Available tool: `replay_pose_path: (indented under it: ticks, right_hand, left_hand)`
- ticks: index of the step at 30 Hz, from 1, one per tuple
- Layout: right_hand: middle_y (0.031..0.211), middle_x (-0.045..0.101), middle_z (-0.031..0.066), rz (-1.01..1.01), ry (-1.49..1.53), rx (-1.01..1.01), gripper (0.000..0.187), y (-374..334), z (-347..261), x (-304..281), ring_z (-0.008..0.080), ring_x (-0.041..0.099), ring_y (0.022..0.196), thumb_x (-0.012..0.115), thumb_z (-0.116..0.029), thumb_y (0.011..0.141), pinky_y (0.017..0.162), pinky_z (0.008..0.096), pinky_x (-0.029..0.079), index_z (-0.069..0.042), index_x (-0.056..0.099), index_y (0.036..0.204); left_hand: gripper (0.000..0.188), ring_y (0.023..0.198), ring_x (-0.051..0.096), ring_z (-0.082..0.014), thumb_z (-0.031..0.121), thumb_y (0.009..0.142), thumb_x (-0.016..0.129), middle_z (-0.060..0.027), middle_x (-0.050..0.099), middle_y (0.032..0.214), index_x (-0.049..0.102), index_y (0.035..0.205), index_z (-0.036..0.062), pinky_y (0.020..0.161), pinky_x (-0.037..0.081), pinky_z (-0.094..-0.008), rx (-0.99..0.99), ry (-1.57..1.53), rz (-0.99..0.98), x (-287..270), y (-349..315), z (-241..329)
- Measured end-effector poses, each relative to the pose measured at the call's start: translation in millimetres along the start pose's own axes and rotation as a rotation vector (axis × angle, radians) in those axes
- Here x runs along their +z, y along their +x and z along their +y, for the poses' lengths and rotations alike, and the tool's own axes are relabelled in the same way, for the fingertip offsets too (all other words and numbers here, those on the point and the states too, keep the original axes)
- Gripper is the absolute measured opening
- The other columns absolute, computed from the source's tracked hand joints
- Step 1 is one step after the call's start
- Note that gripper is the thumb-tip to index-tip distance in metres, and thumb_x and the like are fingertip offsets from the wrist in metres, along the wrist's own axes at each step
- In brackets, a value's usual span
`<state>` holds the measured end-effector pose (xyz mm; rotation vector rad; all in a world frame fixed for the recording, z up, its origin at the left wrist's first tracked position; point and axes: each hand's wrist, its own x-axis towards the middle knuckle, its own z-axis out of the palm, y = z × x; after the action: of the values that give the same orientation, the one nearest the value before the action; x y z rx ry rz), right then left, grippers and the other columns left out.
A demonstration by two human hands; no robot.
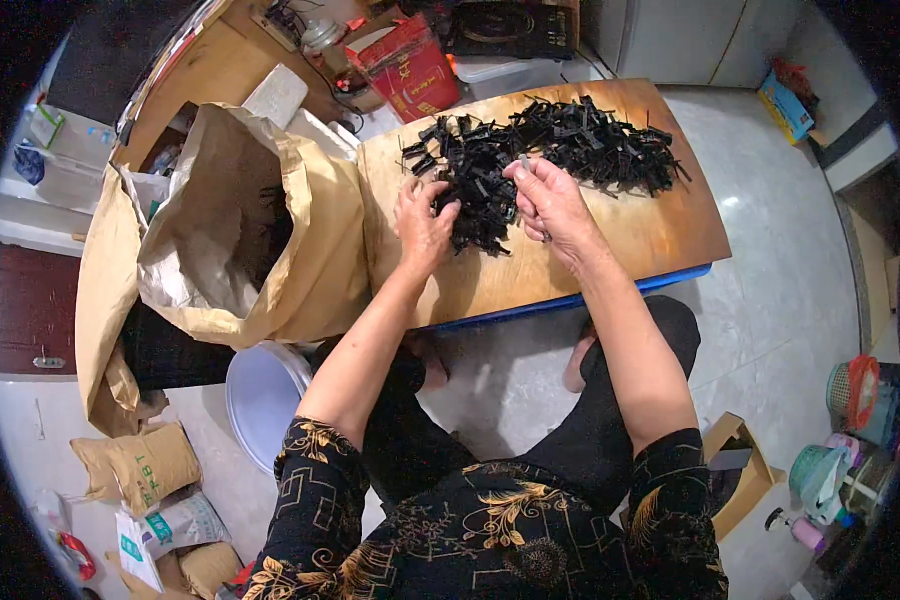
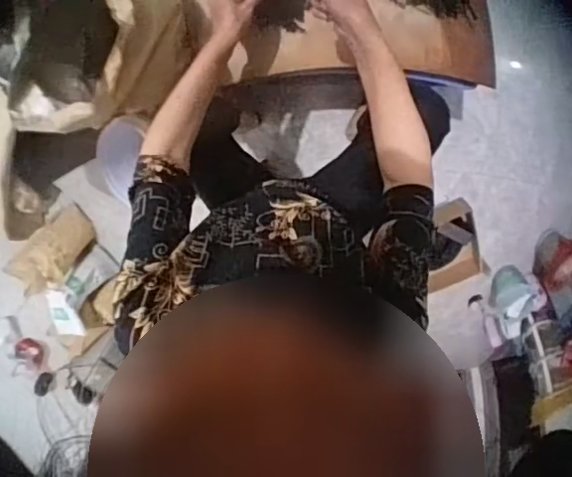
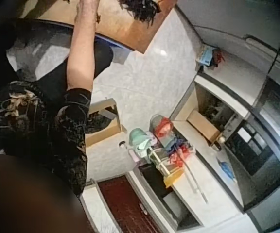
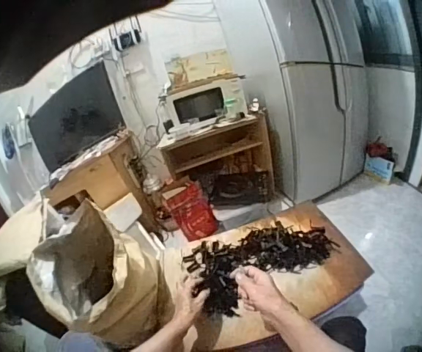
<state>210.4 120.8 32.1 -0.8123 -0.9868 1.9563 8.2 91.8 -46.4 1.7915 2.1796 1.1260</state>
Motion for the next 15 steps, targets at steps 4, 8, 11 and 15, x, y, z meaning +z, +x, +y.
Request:
replay_pose_path:
  ticks: [4, 8, 11, 15]
  right_hand:
    - [0.054, 0.037, -0.0069, 0.001, -0.034, -0.013, 0.016, 2.3, 3.5, -1.4, 0.0007, 0.029, 0.039, 0.049, -0.025, 0.092, 0.033, 0.0165, 0.023, -0.009, 0.051, 0.094]
    - [0.054, 0.037, -0.0072, 0.014, -0.180, -0.028, 0.014, 7.3, 14.6, 7.8, 0.0004, 0.029, 0.039, 0.050, -0.024, 0.091, 0.032, 0.0168, 0.023, -0.010, 0.052, 0.094]
    - [0.055, 0.037, -0.0075, 0.024, -0.257, -0.053, 0.014, 10.8, 24.3, 12.3, 0.0004, 0.029, 0.039, 0.050, -0.024, 0.091, 0.032, 0.0172, 0.022, -0.010, 0.052, 0.093]
    - [0.055, 0.036, -0.0084, 0.028, -0.322, -0.054, 0.015, 16.1, 36.4, 18.9, 0.0003, 0.029, 0.039, 0.052, -0.025, 0.090, 0.033, 0.0170, 0.021, -0.010, 0.052, 0.093]
  left_hand:
    - [0.033, 0.105, 0.051, -0.0298, 0.016, 0.076, 0.064, -0.0177, 0.052, 0.113, 0.060, 0.107, 0.0065, 0.089, 0.041, -0.0340, -0.020, -0.229, -0.024, -25.3, 7.4, 17.8]
    - [0.029, 0.092, 0.058, -0.0233, 0.013, 0.080, 0.061, -0.0145, 0.060, 0.098, 0.059, 0.106, 0.0015, 0.084, 0.044, -0.0291, -0.066, -0.336, -0.044, -34.1, 0.1, 30.7]
    - [0.029, 0.081, 0.059, -0.0184, 0.015, 0.082, 0.060, -0.0110, 0.063, 0.089, 0.058, 0.107, 0.0007, 0.078, 0.045, -0.0281, -0.110, -0.455, -0.010, -30.7, -1.9, 28.2]
    - [0.028, 0.082, 0.058, -0.0161, 0.014, 0.082, 0.060, -0.0105, 0.063, 0.091, 0.057, 0.106, 0.0011, 0.073, 0.045, -0.0289, -0.236, -0.576, -0.041, -31.0, 0.9, 4.6]
